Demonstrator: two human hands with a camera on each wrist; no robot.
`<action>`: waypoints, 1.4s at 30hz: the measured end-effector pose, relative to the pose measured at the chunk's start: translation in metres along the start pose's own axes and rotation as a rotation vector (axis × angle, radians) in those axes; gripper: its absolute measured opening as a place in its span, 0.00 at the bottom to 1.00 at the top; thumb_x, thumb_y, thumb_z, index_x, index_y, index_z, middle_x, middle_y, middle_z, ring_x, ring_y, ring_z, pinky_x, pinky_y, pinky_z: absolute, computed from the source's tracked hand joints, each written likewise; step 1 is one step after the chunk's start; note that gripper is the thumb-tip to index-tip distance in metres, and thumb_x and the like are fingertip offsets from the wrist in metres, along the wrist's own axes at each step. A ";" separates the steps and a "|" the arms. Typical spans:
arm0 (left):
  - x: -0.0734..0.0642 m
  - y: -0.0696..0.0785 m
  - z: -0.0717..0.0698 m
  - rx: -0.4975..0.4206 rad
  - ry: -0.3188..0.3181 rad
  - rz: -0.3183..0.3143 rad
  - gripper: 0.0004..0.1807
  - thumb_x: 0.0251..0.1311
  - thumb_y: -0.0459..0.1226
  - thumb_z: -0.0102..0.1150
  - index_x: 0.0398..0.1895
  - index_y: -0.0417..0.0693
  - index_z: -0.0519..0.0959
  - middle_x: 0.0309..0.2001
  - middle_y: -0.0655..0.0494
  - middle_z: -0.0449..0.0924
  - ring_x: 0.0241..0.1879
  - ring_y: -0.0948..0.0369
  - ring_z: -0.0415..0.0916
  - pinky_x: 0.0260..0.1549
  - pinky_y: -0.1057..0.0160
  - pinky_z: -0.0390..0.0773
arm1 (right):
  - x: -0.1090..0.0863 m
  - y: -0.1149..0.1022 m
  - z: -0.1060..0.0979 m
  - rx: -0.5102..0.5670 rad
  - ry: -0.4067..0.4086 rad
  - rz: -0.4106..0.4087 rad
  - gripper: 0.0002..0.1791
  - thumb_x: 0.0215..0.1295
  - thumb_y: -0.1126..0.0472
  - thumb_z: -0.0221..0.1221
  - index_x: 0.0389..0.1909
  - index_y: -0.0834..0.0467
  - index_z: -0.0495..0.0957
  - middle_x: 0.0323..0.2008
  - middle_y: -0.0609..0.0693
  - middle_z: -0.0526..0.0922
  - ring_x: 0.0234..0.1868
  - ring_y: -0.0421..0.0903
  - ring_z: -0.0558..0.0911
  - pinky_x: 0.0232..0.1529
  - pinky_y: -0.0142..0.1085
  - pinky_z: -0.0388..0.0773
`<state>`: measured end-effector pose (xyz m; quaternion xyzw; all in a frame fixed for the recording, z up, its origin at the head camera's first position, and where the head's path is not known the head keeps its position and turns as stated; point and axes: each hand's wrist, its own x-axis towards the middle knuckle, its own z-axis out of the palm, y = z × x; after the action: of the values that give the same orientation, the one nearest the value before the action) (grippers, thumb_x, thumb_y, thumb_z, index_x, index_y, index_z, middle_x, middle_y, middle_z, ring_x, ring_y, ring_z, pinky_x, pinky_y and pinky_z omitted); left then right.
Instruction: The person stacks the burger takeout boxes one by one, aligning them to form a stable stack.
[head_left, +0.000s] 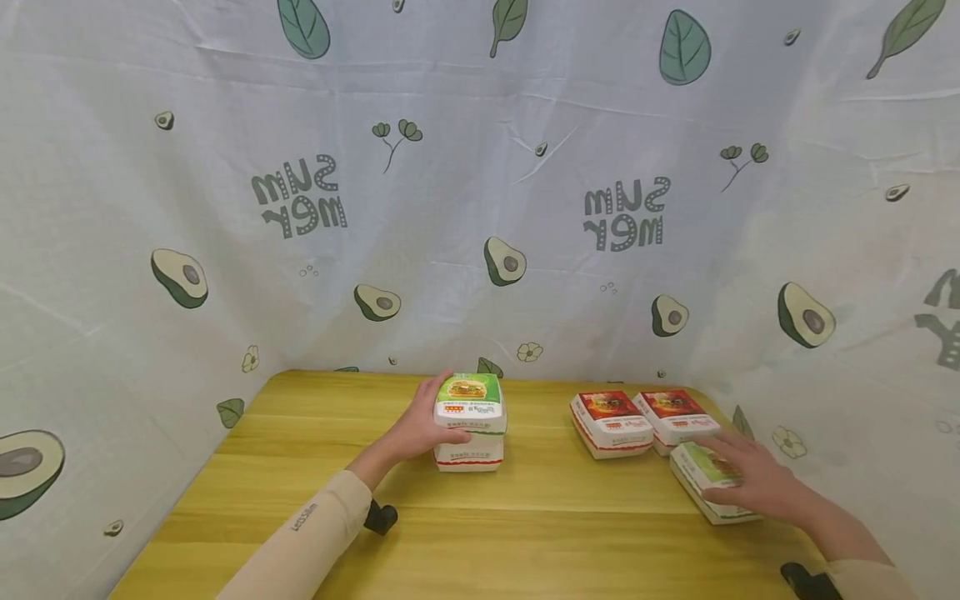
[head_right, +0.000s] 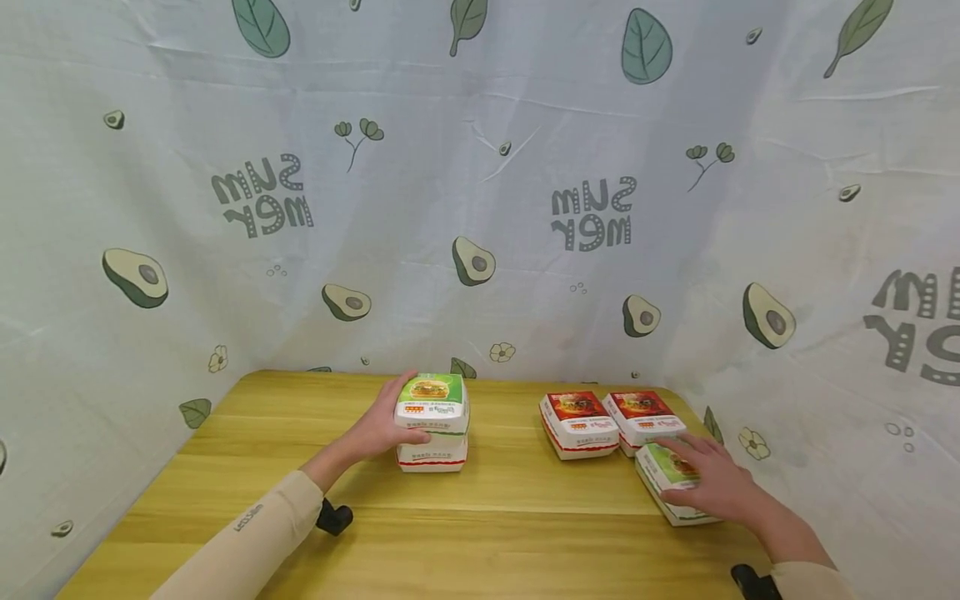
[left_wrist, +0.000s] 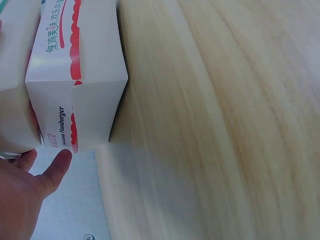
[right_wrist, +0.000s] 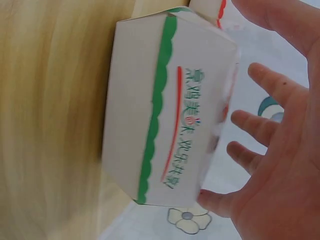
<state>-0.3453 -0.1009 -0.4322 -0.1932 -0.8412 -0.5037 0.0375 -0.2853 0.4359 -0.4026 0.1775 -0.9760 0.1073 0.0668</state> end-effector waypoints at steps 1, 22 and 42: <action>0.000 0.000 0.000 -0.001 0.000 0.002 0.63 0.43 0.49 0.81 0.80 0.61 0.50 0.75 0.45 0.50 0.64 0.49 0.65 0.66 0.40 0.64 | 0.000 0.002 0.002 0.009 0.002 0.001 0.43 0.50 0.45 0.74 0.65 0.61 0.72 0.65 0.74 0.65 0.61 0.77 0.65 0.51 0.74 0.63; -0.001 0.004 0.000 -0.002 0.006 0.001 0.62 0.43 0.48 0.81 0.80 0.62 0.51 0.74 0.45 0.51 0.63 0.49 0.65 0.66 0.41 0.64 | -0.003 0.009 0.010 0.005 -0.008 0.033 0.43 0.52 0.45 0.71 0.65 0.64 0.71 0.63 0.76 0.65 0.59 0.76 0.66 0.49 0.74 0.65; -0.001 0.003 0.002 0.003 0.018 0.006 0.63 0.41 0.47 0.82 0.80 0.61 0.51 0.75 0.45 0.51 0.65 0.48 0.64 0.67 0.40 0.63 | -0.010 0.005 0.011 0.018 -0.055 0.031 0.56 0.35 0.50 0.79 0.69 0.62 0.65 0.67 0.75 0.61 0.61 0.74 0.61 0.52 0.71 0.64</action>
<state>-0.3433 -0.0986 -0.4310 -0.1910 -0.8411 -0.5039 0.0467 -0.2791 0.4409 -0.4159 0.1656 -0.9791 0.1124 0.0364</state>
